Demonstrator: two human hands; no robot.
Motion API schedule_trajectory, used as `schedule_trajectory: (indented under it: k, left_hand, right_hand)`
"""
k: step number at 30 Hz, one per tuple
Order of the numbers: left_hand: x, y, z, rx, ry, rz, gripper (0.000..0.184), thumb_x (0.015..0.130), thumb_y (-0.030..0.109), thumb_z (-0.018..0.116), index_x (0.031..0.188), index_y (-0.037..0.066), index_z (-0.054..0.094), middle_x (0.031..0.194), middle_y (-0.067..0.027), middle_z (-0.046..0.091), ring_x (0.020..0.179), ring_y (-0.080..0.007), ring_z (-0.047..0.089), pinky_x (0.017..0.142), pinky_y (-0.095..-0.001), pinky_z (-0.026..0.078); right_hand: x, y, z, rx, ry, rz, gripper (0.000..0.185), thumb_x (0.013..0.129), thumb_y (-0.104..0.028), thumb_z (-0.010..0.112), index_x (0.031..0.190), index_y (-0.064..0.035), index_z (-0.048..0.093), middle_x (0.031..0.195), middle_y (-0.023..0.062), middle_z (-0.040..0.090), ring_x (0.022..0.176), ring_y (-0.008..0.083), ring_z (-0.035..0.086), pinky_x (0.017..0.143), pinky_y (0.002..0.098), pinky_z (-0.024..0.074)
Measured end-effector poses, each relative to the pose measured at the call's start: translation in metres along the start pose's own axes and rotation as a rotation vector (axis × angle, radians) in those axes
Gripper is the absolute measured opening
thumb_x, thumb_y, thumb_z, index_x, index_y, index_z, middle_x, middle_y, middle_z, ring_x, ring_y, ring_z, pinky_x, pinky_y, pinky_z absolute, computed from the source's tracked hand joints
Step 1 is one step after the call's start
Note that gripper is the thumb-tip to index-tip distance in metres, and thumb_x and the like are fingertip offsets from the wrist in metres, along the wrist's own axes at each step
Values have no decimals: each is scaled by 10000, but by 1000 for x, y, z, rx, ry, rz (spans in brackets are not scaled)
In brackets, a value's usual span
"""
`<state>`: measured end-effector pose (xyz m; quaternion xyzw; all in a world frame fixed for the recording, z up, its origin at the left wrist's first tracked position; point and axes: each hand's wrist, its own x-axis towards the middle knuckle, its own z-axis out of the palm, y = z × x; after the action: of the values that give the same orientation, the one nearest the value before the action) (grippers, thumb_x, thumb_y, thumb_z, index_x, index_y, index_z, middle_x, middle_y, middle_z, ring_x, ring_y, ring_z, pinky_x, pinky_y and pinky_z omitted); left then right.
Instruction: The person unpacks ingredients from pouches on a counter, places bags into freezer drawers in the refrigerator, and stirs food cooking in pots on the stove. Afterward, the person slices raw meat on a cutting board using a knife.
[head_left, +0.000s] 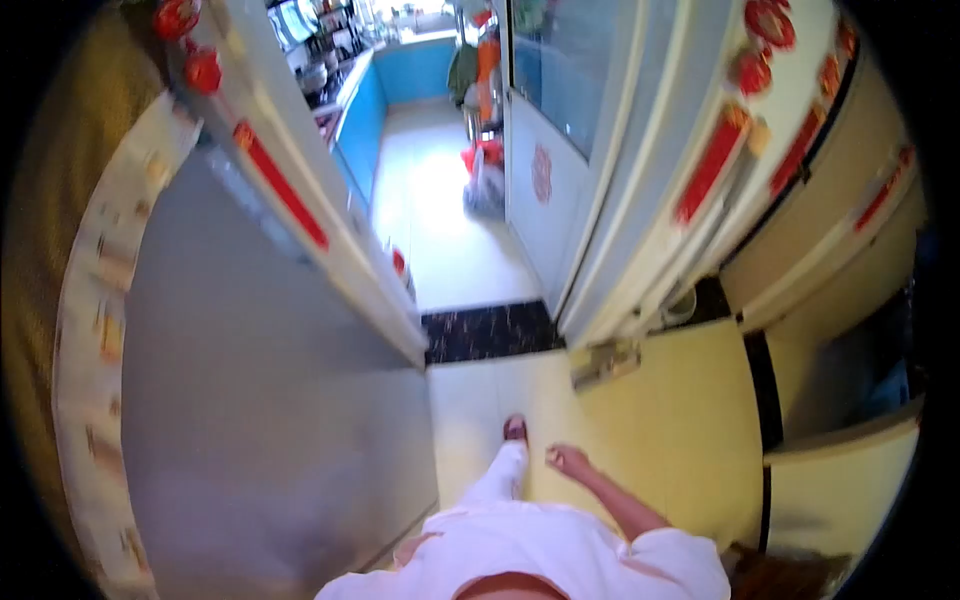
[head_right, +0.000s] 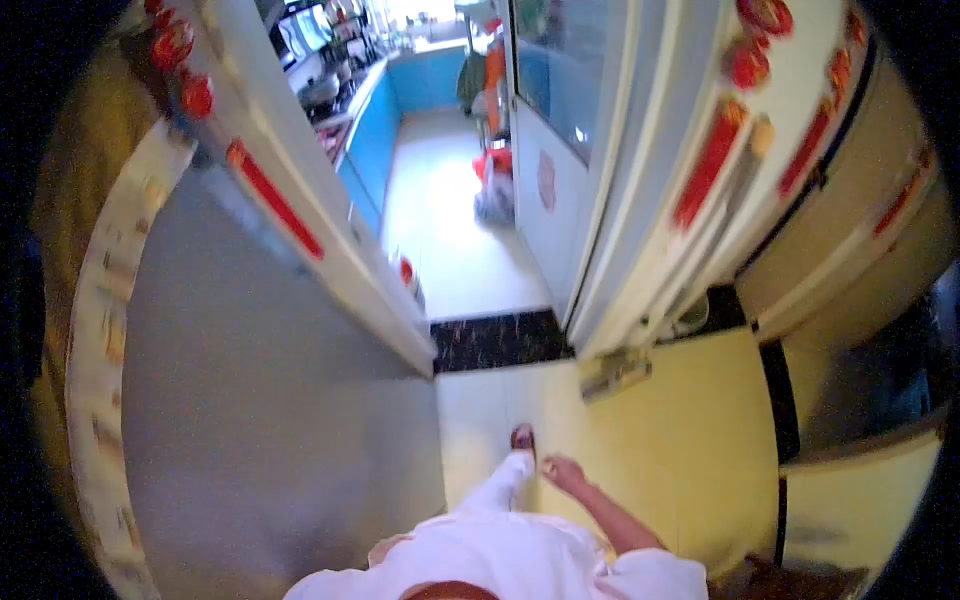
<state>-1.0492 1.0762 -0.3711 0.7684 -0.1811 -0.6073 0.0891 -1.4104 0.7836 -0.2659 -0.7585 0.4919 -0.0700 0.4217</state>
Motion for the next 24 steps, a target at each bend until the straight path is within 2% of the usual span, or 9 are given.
schedule_trajectory:
  k: [5, 7, 9, 11, 13, 18, 20, 22, 24]
  left_hand:
    - [131, 170, -62, 131, 36, 180, 266, 830, 319, 553, 870, 80, 663, 777, -56, 666, 670, -179, 614, 635, -342, 483]
    - [162, 264, -111, -38, 265, 330, 284, 850, 311, 548, 755, 67, 659, 686, -55, 656, 618, -150, 605, 611, -323, 475]
    - [186, 447, -186, -424, 288, 501, 244, 856, 243, 587, 766, 21, 639, 701, -63, 656, 628, -124, 611, 607, -274, 506]
    - [184, 553, -212, -684, 210, 574, 231, 860, 218, 591, 765, 12, 631, 696, -62, 652, 624, -114, 609, 598, -258, 515]
    - [190, 629, -229, -608, 232, 738, 248, 852, 237, 589, 765, 10, 639, 682, -57, 647, 616, -112, 605, 586, -265, 503]
    - [239, 680, -263, -111, 378, 670, 261, 825, 294, 599, 747, 51, 654, 661, -43, 641, 596, -127, 595, 580, -283, 474]
    - [258, 679, -274, -351, 208, 547, 264, 799, 324, 628, 748, 67, 662, 634, -51, 634, 600, -132, 607, 561, -299, 474]
    - [287, 662, -293, -255, 335, 398, 209, 776, 279, 633, 752, 76, 673, 641, -24, 644, 547, -117, 591, 513, -272, 470]
    - [284, 670, -315, -605, 341, 302, 167, 783, 191, 620, 725, 38, 654, 651, -49, 647, 534, -132, 593, 500, -272, 486]
  right_hand:
    - [67, 61, -29, -37, -141, -109, 360, 790, -328, 671, 1064, -97, 642, 1120, 150, 602, 1056, 292, 562, 919, 371, 433]
    - [97, 86, -39, 108, -83, -233, 358, 793, -328, 660, 1062, -91, 646, 1156, 155, 591, 1068, 297, 562, 922, 372, 438]
    - [173, 27, -120, 191, 22, -77, 336, 786, -325, 645, 1036, -102, 661, 1151, 159, 599, 1051, 304, 575, 908, 371, 449]
    - [221, 19, -164, 143, -72, 155, 325, 776, -324, 631, 1015, -107, 671, 1035, 157, 646, 953, 305, 620, 833, 380, 482]
    - [285, 29, -195, 97, -97, 136, 319, 775, -324, 627, 998, -102, 674, 931, 152, 665, 877, 300, 639, 779, 379, 495]
    - [467, -20, -279, 23, 53, 178, 287, 788, -294, 635, 955, -64, 674, 811, 135, 680, 769, 263, 658, 691, 357, 508]
    - [575, -47, -308, 52, 181, 130, 269, 793, -258, 662, 930, -26, 667, 823, 118, 687, 751, 213, 662, 670, 319, 509]
    - [660, -78, -324, 90, 113, -6, 246, 810, -239, 650, 930, -25, 665, 793, 115, 683, 704, 193, 657, 637, 312, 510]
    - [745, -131, -341, 74, 0, -134, 210, 827, -212, 641, 926, -28, 662, 778, 108, 683, 697, 185, 657, 618, 304, 506]
